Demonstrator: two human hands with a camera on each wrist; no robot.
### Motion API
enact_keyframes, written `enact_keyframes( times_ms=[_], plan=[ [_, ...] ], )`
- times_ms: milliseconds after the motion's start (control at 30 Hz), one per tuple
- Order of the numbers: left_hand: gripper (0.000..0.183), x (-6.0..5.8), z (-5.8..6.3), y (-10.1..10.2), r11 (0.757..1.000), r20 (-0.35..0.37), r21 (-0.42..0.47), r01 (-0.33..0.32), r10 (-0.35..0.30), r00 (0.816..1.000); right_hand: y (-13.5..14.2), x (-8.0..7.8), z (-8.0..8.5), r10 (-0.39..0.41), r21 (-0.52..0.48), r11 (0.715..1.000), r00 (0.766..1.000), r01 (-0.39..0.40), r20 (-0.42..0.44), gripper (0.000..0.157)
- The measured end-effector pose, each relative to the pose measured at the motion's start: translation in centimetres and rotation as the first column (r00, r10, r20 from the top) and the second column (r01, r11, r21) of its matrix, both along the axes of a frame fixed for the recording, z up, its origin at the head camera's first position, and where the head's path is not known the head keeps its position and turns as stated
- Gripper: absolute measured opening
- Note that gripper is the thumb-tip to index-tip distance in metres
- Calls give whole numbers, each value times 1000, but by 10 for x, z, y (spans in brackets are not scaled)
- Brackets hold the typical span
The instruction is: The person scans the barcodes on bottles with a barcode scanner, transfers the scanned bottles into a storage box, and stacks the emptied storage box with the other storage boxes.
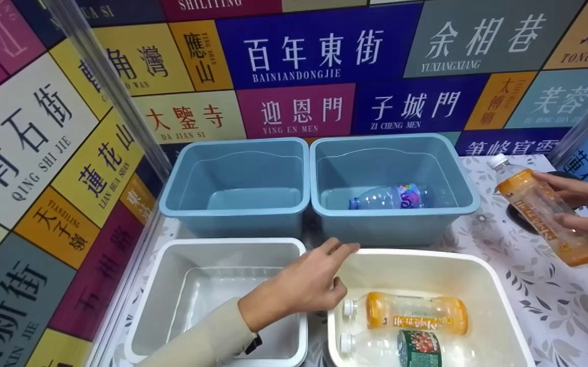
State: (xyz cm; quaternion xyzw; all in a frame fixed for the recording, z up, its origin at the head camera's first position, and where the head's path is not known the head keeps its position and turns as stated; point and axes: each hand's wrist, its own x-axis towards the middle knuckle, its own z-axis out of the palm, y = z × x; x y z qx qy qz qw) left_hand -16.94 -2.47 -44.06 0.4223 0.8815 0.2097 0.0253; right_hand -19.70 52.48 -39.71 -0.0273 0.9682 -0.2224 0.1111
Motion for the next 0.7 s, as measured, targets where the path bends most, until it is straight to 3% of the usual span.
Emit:
enact_keyframes(
  times_ms=[200,467,700],
  plan=[
    [72,0,0,0,1000,7,5,0,0,1000,1,-7,-9,-16,-11,1000,1000,16,13,95],
    [73,0,0,-2,1000,6,5,4,-4,1000,-12,-14,-19,-12,-33,999,996,9,-91,86],
    [72,0,-2,-1,1000,-9,20,15,-15,1000,-11,-15,-22,-54,-109,993,998,49,-39,86]
  ],
)
